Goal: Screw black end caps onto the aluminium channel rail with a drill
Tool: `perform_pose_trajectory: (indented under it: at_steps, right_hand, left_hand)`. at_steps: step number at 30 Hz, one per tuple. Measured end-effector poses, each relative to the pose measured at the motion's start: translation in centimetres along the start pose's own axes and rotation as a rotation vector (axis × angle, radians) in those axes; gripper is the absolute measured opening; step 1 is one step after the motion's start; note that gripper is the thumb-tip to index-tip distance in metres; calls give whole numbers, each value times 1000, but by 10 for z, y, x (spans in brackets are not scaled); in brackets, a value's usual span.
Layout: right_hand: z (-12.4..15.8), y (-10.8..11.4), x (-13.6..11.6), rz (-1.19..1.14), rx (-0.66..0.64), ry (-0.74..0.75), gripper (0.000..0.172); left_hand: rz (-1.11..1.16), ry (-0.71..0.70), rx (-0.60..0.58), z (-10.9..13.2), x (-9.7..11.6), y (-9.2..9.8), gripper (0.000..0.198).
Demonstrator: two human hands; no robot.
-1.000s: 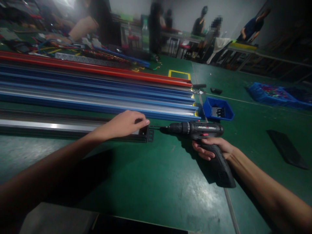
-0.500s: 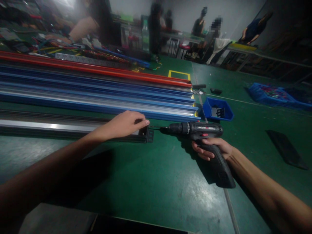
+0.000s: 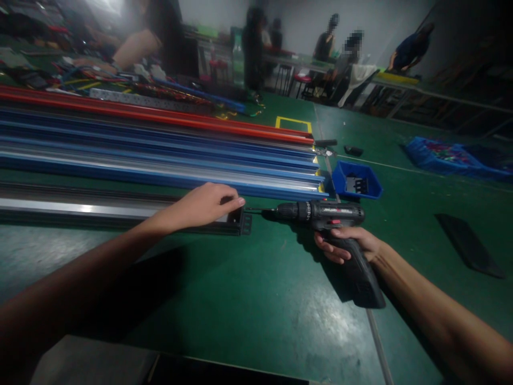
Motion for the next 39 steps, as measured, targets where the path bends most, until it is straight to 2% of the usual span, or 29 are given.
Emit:
perform_pose_trajectory:
  at_steps: [39]
  right_hand:
    - [2, 1, -1, -4, -7, -22, 26]
  left_hand:
    - [-16, 6, 8, 0, 1, 0, 56]
Point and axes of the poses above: each hand's wrist, its own z-axis away from the middle knuckle, its own y-axis out of the back of the hand, x = y × z, the point moved 1 cm from there along -z, towards the middle knuckle, and after that the axes turned 11 degrees about -z, right-handed, at the moved point
